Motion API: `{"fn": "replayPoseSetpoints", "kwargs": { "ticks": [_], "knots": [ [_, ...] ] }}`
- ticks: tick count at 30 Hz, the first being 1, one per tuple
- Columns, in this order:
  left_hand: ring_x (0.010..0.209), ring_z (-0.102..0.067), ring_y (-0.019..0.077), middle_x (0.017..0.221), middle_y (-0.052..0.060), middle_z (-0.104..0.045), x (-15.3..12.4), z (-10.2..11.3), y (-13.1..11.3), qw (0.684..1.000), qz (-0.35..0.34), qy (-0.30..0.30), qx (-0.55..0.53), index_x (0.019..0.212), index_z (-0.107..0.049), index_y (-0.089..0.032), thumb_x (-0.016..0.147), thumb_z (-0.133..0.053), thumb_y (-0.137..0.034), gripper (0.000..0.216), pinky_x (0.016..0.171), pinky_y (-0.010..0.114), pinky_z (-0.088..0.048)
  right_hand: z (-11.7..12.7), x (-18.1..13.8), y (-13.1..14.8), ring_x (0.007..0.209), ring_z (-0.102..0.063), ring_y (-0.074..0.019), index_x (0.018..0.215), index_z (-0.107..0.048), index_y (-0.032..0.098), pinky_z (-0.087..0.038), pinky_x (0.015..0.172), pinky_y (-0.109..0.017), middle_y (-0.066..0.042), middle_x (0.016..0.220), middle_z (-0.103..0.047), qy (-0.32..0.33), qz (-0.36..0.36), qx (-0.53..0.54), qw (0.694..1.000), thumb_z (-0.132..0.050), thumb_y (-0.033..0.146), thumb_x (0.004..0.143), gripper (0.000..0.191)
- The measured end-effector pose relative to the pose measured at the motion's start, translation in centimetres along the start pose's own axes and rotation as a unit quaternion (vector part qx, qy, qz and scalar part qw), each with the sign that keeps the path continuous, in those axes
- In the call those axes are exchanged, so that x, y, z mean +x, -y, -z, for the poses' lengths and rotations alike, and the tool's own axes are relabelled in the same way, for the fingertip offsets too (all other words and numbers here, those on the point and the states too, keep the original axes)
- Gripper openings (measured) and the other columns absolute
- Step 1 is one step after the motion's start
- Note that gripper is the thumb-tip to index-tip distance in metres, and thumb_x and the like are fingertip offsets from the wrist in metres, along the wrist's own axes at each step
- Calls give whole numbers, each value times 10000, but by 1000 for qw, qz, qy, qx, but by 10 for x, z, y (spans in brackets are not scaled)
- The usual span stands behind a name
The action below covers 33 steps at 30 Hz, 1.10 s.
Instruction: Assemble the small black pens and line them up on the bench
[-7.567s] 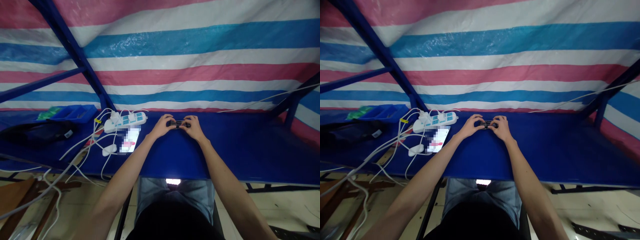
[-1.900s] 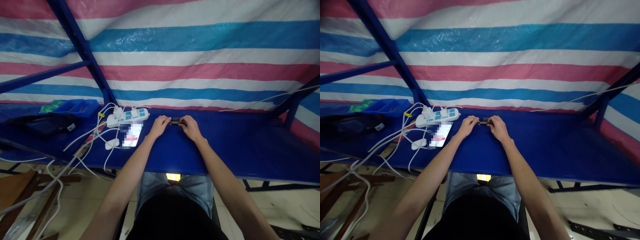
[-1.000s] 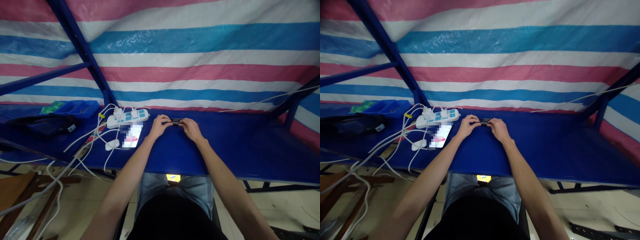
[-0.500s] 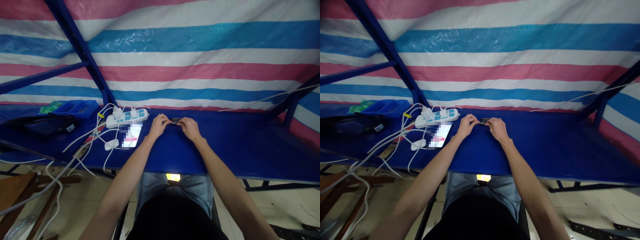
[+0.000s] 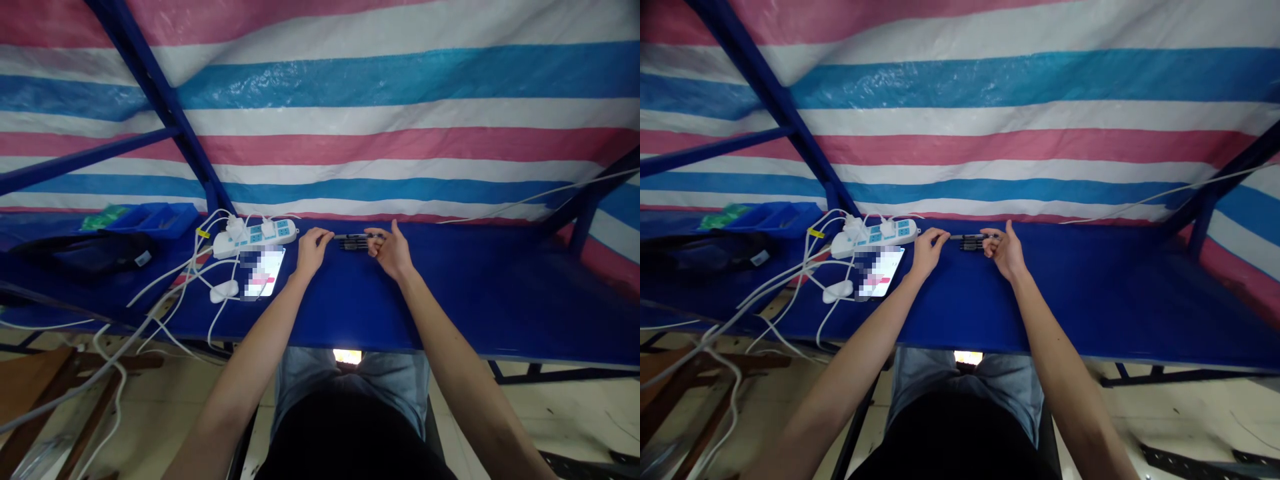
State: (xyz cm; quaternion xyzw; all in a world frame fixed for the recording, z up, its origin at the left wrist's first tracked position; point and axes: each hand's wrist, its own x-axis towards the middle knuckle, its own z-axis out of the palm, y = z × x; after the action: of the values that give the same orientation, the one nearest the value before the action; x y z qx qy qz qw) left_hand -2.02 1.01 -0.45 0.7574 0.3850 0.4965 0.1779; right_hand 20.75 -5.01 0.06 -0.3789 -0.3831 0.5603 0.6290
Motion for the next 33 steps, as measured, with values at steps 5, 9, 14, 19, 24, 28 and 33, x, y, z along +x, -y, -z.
{"fn": "replayPoseSetpoints", "kwargs": {
  "ticks": [5,9,14,19,24,28,33],
  "knots": [
    [808,-715,189,845,10,-773,-2,1,-3,998,32,50,-34,930,-739,-207,1008,-609,-356,212,811,304,-520,1,-3,0,557,-458,-154,949,-664,233,-442,585,-313,-8,674,-566,58,-46,82,994,-489,707,961,505],
    [833,-723,195,861,15,-775,-2,2,-6,998,29,43,-33,943,-734,-205,1007,-605,-341,198,834,309,-527,0,-4,-3,564,-448,-164,886,-610,262,-457,601,-316,19,629,-480,47,-31,10,998,-537,697,950,445],
    [854,-720,204,878,23,-771,-2,3,-9,998,33,48,-22,926,-727,-206,1012,-590,-346,214,825,316,-532,-1,-2,-4,611,-507,-179,932,-626,257,-492,627,-329,-10,677,-543,29,-5,-30,999,-423,833,919,611],
    [861,-722,204,882,22,-777,-1,1,-6,998,36,45,-25,928,-744,-208,1001,-615,-340,199,840,325,-536,2,-1,-3,548,-464,-149,927,-651,252,-469,591,-316,16,644,-524,34,0,-42,999,-516,800,904,565],
    [856,-712,202,908,24,-787,16,-2,-2,998,15,66,9,936,-782,-220,962,-682,-296,128,844,339,-534,15,13,-1,569,-528,-132,996,-692,208,-439,580,-293,-1,722,-653,12,63,-116,991,-752,660,792,500],
    [885,-731,220,935,34,-803,43,-12,4,990,6,140,30,909,-795,-228,915,-740,-229,55,860,361,-542,35,43,-4,699,-635,-190,845,-637,205,-487,690,-326,-46,777,-725,-82,122,-284,947,-737,508,776,326],
    [905,-747,259,956,73,-808,68,-34,25,983,-5,173,56,923,-822,-233,910,-745,-235,78,879,407,-566,53,73,-13,896,-663,-243,828,-732,211,-492,901,-409,-68,902,-768,-155,122,-481,854,-696,375,807,170]
  ]
}}
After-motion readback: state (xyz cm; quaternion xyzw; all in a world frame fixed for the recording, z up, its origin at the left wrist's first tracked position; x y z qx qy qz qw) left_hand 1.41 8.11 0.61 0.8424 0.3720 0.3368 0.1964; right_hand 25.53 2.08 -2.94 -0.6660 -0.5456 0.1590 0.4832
